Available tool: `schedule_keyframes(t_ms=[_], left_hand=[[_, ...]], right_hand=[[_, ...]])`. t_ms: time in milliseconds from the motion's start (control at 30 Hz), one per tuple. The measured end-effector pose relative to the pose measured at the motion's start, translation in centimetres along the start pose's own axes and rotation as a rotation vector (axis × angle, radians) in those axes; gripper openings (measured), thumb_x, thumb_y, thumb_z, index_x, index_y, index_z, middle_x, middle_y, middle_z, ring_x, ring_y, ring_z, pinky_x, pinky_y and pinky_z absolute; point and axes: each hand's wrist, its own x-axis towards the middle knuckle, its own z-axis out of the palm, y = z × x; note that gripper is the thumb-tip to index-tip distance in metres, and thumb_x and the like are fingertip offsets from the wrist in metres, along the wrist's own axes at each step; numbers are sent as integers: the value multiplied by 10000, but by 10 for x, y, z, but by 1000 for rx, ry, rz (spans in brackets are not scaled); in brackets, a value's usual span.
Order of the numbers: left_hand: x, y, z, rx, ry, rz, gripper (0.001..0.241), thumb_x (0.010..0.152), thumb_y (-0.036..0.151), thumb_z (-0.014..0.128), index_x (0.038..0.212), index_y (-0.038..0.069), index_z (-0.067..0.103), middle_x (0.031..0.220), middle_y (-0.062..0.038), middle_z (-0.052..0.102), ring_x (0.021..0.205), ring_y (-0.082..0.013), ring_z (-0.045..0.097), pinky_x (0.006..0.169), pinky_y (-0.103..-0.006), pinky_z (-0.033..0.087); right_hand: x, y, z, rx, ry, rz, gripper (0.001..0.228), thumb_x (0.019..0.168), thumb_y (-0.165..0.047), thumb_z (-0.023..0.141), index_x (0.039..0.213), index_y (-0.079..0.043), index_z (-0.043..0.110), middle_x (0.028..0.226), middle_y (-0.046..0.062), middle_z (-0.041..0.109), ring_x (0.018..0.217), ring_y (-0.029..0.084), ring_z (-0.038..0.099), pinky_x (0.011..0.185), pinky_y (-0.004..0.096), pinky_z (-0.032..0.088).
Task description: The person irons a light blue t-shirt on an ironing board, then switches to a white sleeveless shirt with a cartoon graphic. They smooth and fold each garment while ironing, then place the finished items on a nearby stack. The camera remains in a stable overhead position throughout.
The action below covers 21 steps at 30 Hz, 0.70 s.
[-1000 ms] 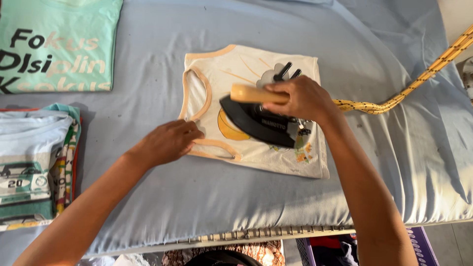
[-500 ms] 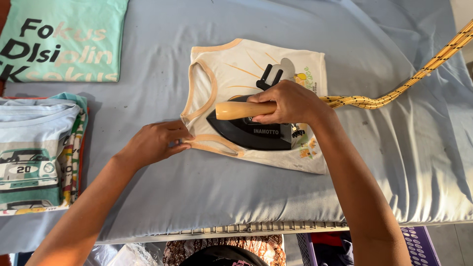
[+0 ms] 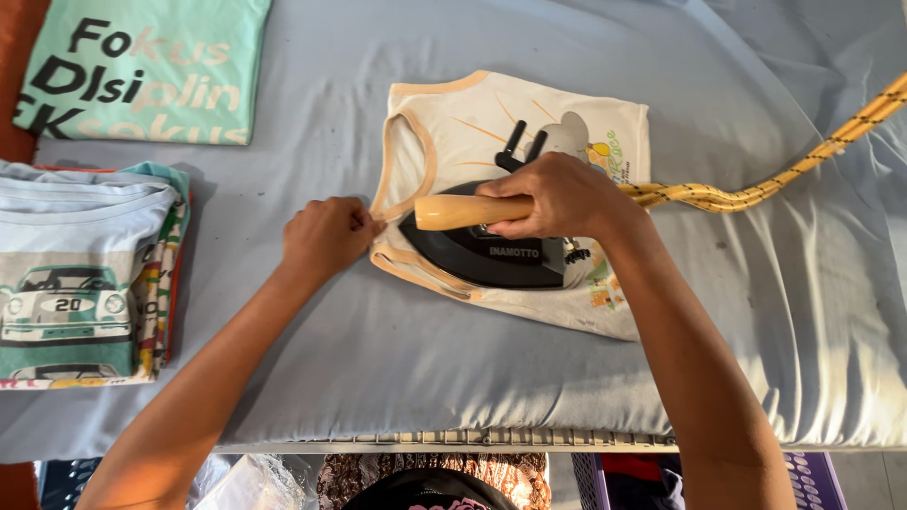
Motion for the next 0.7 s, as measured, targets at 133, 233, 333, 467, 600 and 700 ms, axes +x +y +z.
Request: schedule_keyframes(t_ms=[133, 233, 333, 467, 600, 700], left_hand=[[7, -13, -2, -192, -29, -49, 277, 870, 390, 746, 802, 124, 708, 669, 4, 684, 612, -199, 649, 558, -369, 481], [3, -14, 0, -207, 27, -81, 266, 901, 333, 741, 791, 98, 683, 655, -18, 657, 599, -223, 614, 563, -398, 469], [-3, -7, 4, -70, 86, -60, 273, 935, 338, 735, 807, 105, 671, 645, -9, 655, 588, -229, 612, 553, -409, 470], [-8, -5, 4, -18, 111, -16, 240, 926, 338, 720, 841, 120, 664, 668, -6, 673, 617, -246, 637, 555, -414, 483], [-10, -4, 8, 83, 116, 1, 243, 962, 326, 675, 866, 105, 643, 736, -28, 696, 672, -293, 666, 583, -444, 502], [-10, -6, 11, 149, 168, 40, 195, 930, 293, 679, 865, 112, 644, 789, -53, 711, 708, -340, 671, 587, -462, 507]], right_hand=[[3, -4, -2, 6, -69, 16, 443, 741, -418, 848, 1133, -219, 791, 700, 98, 721, 614, 271, 654, 621, 395, 495], [6, -7, -2, 57, -33, -27, 440, 730, -402, 844, 1127, -225, 785, 699, 78, 717, 576, 249, 639, 588, 390, 482], [7, -9, -2, 38, -26, -17, 438, 725, -394, 847, 1127, -232, 787, 694, 84, 717, 574, 252, 637, 591, 387, 487], [9, -11, -2, 66, -21, -14, 424, 723, -375, 845, 1123, -247, 791, 691, 66, 727, 573, 242, 643, 591, 379, 494], [11, -12, -5, 68, -60, 4, 427, 736, -380, 840, 1142, -261, 788, 715, 72, 736, 602, 245, 657, 619, 387, 503], [10, -9, -6, 94, -55, 7, 497, 740, -388, 847, 1208, -246, 758, 818, 97, 755, 671, 269, 685, 660, 394, 528]])
